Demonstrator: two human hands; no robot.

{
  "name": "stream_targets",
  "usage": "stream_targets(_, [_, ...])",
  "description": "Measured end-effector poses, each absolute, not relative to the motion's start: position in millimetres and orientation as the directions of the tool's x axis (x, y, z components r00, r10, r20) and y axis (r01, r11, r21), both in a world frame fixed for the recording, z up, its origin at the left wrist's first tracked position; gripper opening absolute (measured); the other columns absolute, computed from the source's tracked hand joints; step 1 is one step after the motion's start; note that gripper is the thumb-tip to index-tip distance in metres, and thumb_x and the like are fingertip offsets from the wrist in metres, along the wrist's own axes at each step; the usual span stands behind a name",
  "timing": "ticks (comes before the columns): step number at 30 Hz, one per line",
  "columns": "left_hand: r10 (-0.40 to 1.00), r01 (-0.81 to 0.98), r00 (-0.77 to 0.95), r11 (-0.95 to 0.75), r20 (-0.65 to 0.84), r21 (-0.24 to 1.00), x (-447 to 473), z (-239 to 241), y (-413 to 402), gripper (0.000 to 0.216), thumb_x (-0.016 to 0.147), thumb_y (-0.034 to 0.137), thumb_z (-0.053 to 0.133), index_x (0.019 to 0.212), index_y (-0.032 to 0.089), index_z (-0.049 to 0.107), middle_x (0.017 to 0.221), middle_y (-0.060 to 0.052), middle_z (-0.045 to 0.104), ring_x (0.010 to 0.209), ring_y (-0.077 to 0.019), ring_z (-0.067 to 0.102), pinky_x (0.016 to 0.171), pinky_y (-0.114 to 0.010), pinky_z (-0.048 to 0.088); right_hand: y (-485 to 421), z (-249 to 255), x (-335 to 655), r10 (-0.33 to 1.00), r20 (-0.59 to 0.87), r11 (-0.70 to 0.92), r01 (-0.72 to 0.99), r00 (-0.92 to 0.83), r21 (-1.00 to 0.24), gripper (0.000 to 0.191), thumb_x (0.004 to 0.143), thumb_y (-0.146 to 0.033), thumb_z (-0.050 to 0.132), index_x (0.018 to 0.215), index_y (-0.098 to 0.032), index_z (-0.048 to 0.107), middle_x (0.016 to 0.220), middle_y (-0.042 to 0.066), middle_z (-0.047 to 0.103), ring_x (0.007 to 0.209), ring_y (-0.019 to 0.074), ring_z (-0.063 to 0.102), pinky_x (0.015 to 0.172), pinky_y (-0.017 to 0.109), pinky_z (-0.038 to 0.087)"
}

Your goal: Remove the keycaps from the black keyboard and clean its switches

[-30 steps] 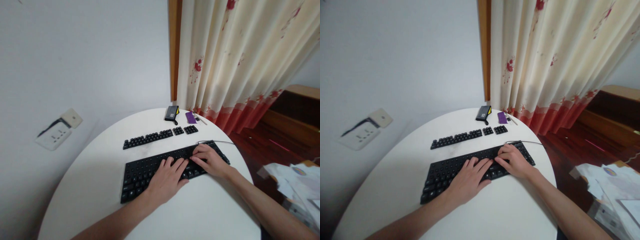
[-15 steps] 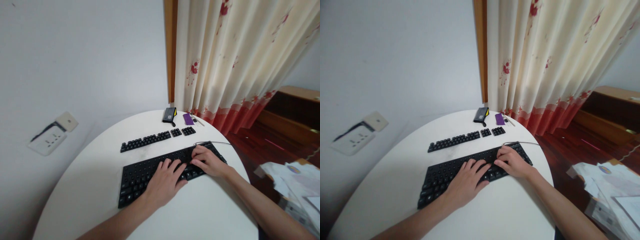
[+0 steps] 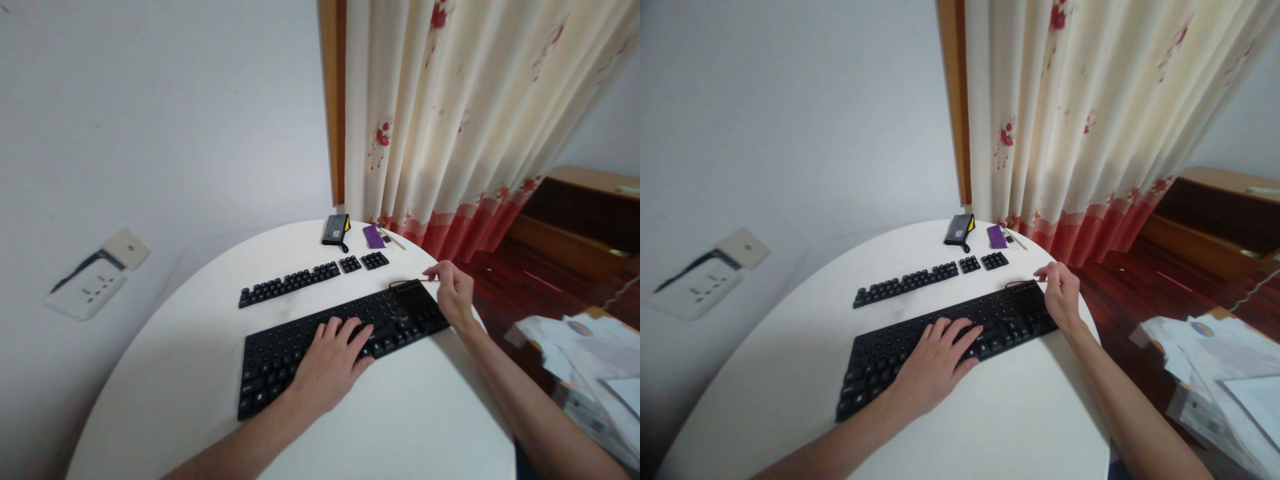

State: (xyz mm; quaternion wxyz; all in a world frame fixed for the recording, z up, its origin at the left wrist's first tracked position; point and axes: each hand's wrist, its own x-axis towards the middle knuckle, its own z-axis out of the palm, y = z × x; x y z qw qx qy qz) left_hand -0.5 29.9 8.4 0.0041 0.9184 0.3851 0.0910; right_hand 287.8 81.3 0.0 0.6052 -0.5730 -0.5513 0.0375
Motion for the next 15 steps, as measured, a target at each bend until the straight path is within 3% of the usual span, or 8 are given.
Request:
stream_targets(5, [0.714,0.71,0.683,-0.699,0.155,0.089,0,9,30,0.048,0.097,0.046,0.045,0.142,0.03,0.043,0.138,-0.006,0.05,0.112,-0.0279,0.045,0.093,-0.045,0.04,88,-3,297,0.652,0.576,0.274,0.555,0.493,-0.785,0.052,0.099,-0.046,0.037,0.066,-0.017,0.066,0.064,0.003,0.059,0.062,0.0162,0.054,0.067,0.03,0.04])
stream_targets(11, [0.729,0.709,0.672,-0.684,0.133,0.17,-2,17,35,0.048,0.099,0.044,0.045,0.143,0.028,0.041,0.137,-0.006,0.051,0.114,-0.0256,0.047,0.096,-0.042,0.041,93,-10,299,0.688,0.551,0.232,0.577,0.472,-0.783,0.049,0.098,-0.046,0.038,0.071,-0.017,0.067,0.066,0.003,0.06,0.066,0.0174,0.057,0.068,0.03,0.041])
stream_targets(15, [0.738,0.706,0.649,-0.674,0.183,0.216,0,36,52,0.041,0.1,0.037,0.043,0.137,0.021,0.047,0.128,-0.007,0.058,0.112,-0.0234,0.051,0.098,-0.04,0.042,104,-8,299,0.749,0.556,0.22,0.657,0.36,-0.721,0.037,0.095,-0.041,0.044,0.086,-0.017,0.07,0.079,0.005,0.067,0.074,0.019,0.059,0.072,0.031,0.044])
